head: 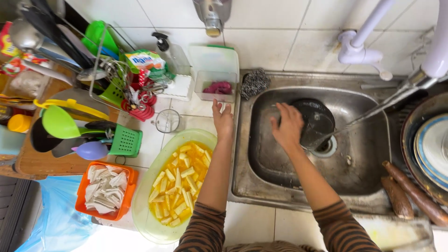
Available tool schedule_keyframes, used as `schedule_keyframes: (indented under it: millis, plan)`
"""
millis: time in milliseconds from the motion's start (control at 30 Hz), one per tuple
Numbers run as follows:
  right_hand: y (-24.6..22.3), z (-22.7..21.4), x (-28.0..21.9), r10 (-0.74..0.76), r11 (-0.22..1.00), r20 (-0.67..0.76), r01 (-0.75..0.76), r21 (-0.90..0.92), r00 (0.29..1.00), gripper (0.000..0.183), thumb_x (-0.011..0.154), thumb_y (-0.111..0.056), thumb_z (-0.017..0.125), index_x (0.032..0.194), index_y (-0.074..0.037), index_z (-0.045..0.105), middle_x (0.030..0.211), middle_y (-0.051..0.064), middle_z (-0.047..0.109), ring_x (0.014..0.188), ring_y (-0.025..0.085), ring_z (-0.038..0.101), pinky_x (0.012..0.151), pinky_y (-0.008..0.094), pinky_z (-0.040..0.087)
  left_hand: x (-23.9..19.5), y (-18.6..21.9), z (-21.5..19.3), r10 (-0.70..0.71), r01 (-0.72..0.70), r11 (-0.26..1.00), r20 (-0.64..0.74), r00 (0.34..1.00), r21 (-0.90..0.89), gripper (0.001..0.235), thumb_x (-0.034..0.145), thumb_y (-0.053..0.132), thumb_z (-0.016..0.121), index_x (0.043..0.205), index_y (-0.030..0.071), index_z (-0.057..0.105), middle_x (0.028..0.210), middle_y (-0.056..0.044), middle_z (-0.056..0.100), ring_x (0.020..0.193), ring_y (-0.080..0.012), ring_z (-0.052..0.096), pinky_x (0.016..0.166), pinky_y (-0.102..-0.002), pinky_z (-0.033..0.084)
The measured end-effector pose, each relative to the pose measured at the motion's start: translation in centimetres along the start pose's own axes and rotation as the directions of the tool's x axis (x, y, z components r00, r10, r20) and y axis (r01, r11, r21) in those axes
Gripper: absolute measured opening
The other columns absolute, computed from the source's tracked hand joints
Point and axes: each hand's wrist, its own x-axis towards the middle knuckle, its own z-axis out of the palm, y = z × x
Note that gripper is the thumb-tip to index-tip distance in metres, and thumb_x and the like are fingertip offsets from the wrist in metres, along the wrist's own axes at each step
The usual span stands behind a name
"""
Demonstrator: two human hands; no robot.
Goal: The person washes cassava peels and a plastic container in the sink, then rinses a glass. They move to the stove, stir frying cassava pieces in a pan with a spatula, and briefly lift the lid of a steamer pot before continuing to stir the frying food.
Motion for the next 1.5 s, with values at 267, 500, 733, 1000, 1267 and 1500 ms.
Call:
schedule_keyframes:
  millis: [267,500,733,1000,1267,1500]
  plan:
    - [9.8,-3.3,-6.4,0.180,0.973,-0.522,-0.227,-0.027,0.834,0.109,0.075,-0.041,0.100,0.153,-0.006,0.032,0.153,0.020,0.029,0.143,0.040,0.030,0.114,0.055,0.024,-8.5,-3.2,-0.1,0.038,-0.082,0.985,0.269,0.962,0.155,0.063,0.104,0.019,0.059,0.159,0.005,0.032,0.143,-0.028,0.049,0.132,-0.0406,0.054,0.106,-0.051,0.051]
    - [11.9,-3.7,-5.4,0.445,0.888,-0.146,-0.414,0.197,0.884,0.109,0.057,-0.064,0.097,0.138,-0.014,0.043,0.126,0.014,0.068,0.123,0.038,0.062,0.110,0.053,0.042,-15.4,-5.7,-4.8,-0.024,-0.277,0.837,0.538,0.843,0.471,0.043,0.102,0.031,0.063,0.142,0.016,0.060,0.121,-0.011,0.072,0.110,-0.0284,0.072,0.091,-0.041,0.060]
    - [10.2,-9.1,-8.1,0.403,0.910,-0.114,-0.384,0.160,0.908,0.093,0.066,-0.067,0.096,0.127,-0.014,0.052,0.118,0.019,0.071,0.115,0.043,0.066,0.101,0.056,0.049,-20.5,-7.3,-13.5,0.080,-0.471,0.629,0.550,0.831,0.619,0.034,0.100,0.024,0.066,0.132,0.013,0.067,0.110,-0.011,0.074,0.099,-0.0293,0.074,0.084,-0.040,0.062]
    - [5.6,-15.1,-12.9,0.159,0.987,-0.220,-0.146,0.074,0.962,0.086,0.074,-0.066,0.098,0.127,-0.018,0.051,0.111,0.006,0.074,0.106,0.035,0.070,0.091,0.051,0.053,-26.8,-8.1,-20.3,0.250,-0.727,0.208,0.684,0.686,0.654,0.052,0.100,0.033,0.066,0.145,0.011,0.053,0.129,-0.015,0.057,0.123,-0.0324,0.059,0.103,-0.044,0.051]
    - [-1.2,-20.3,-23.0,0.310,0.715,0.119,-0.149,-0.683,0.943,0.089,0.071,-0.083,0.067,0.134,-0.023,0.051,0.098,0.002,0.072,0.069,0.028,0.071,0.057,0.042,0.054,-28.7,-13.2,-20.6,0.261,-0.645,-0.243,0.689,0.676,0.725,0.103,0.098,0.077,0.029,0.163,-0.001,0.015,0.169,-0.029,0.008,0.158,-0.0473,0.008,0.125,-0.065,0.010]
    - [-8.2,-17.6,-22.8,0.614,0.397,0.360,0.119,-0.910,0.702,0.104,0.068,-0.091,0.064,0.153,-0.037,0.036,0.132,0.004,0.066,0.115,0.024,0.066,0.101,0.049,0.041,-25.2,-13.8,-12.4,0.101,-0.640,-0.137,0.653,0.751,0.756,0.098,0.098,0.076,0.022,0.162,0.003,0.017,0.170,-0.025,0.007,0.158,-0.0421,0.000,0.120,-0.068,-0.002]
